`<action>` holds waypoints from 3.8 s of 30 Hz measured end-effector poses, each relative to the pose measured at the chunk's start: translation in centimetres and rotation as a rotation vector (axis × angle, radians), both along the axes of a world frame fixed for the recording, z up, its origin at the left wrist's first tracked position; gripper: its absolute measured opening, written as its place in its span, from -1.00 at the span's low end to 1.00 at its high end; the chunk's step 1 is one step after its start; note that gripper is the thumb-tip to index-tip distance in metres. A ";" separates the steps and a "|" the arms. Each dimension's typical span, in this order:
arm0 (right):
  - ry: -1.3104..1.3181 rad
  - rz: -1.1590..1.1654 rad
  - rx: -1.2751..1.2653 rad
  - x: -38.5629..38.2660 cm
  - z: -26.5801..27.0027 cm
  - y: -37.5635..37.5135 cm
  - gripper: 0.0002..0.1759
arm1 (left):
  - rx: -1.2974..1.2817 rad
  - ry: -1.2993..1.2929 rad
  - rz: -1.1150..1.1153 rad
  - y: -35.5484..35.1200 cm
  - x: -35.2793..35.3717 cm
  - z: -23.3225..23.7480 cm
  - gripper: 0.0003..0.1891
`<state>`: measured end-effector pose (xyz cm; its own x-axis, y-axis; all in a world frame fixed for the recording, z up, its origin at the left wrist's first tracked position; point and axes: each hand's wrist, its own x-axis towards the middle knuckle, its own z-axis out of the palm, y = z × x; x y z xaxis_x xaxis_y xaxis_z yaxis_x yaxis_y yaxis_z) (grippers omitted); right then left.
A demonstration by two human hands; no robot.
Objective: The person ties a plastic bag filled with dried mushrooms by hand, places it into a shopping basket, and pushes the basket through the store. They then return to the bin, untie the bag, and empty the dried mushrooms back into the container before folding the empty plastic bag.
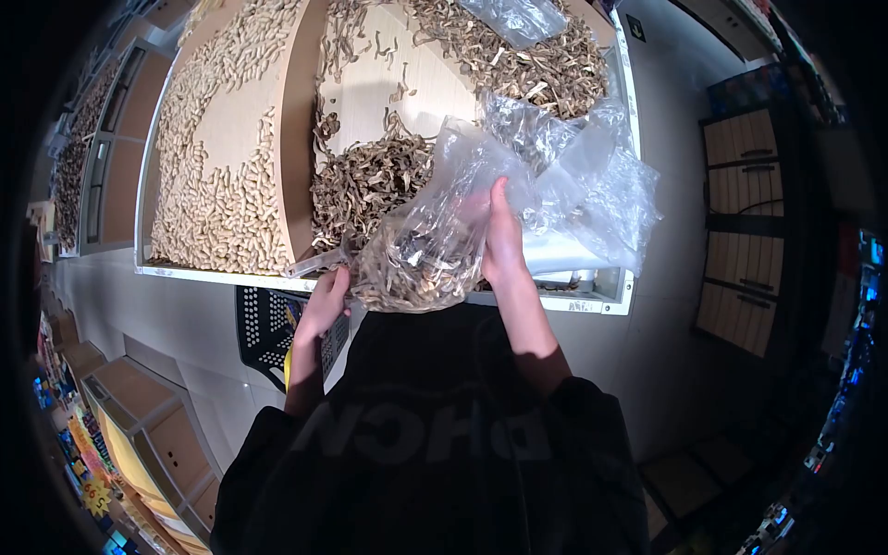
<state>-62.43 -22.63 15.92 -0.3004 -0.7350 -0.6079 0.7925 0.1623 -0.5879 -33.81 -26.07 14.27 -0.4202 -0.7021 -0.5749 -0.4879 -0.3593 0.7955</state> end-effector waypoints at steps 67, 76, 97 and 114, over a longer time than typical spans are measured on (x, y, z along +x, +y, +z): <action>0.057 0.758 -0.384 2.3 2.8 -15.5 -0.21 | -0.531 0.523 0.290 -24.5 -13.3 18.4 -0.56; 0.179 0.440 -0.356 -2.2 5.5 -18.4 -0.69 | -0.578 0.516 0.251 -25.5 -16.9 20.7 -0.54; 0.655 -0.011 -0.599 -9.8 11.2 -17.7 -0.70 | -0.591 0.750 0.074 -25.4 -17.4 23.5 -0.49; 0.452 -0.139 0.069 -6.0 -3.7 8.3 -0.87 | 0.363 0.231 0.027 -3.6 -10.5 -0.5 -0.72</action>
<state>-68.43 -14.34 12.25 -0.6389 -0.6313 -0.4396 0.4766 0.1237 -0.8704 -44.28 -29.65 13.82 -0.5514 -0.4840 -0.6794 -0.2981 -0.6464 0.7024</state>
